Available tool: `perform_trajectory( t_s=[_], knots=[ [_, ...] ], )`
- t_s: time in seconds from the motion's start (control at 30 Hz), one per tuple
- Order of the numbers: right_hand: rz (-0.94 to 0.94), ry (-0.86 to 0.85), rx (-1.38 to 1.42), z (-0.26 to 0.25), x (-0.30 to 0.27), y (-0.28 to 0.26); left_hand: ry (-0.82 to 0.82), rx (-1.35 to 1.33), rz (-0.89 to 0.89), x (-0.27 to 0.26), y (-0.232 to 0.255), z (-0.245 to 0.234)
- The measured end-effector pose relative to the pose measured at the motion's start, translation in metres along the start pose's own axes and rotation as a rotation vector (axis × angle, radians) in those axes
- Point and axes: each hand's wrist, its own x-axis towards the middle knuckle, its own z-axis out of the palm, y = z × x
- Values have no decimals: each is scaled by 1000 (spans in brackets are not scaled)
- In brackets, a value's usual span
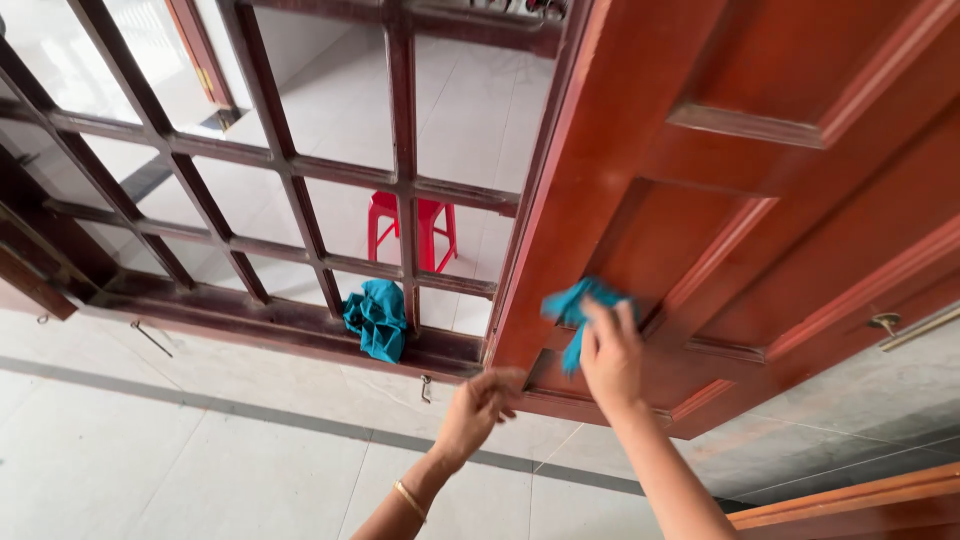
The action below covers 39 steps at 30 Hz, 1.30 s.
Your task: Cleaning a wooden door and window frame with a blue cloth.
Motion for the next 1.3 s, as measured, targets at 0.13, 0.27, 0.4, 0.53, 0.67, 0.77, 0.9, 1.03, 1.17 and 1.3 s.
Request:
perform_trajectory(
  t_s=[0.13, 0.27, 0.4, 0.53, 0.67, 0.77, 0.9, 1.03, 1.17, 1.3],
  knots=[
    [167, -414, -206, -29, -33, 12, -74, 127, -112, -32, -7, -12],
    [112, -129, -18, -93, 7, -11, -29, 175, -244, -60, -37, -39],
    [-188, 393, 101, -145, 104, -35, 44, 312, -315, -78, -39, -47],
    [-309, 483, 170, -136, 151, -53, -10, 270, -302, -79, -85, -52],
    [19, -118, 117, -138, 123, -83, -74, 343, -192, -89, -139, -62],
    [-153, -58, 43, -168, 134, -86, -158, 243, -109, -85, -136, -64],
    [51, 204, -159, -170, 198, -56, -69, 315, -25, -94, -85, -45],
    [-112, 32, -5, -164, 218, -77, 17, 364, 38, -92, -48, -10],
    [-179, -136, 154, -195, 244, -80, 94, 296, 87, -80, -14, 49],
    [-299, -77, -192, -168, 231, -71, 39, 256, 148, -41, -33, 92]
  ],
)
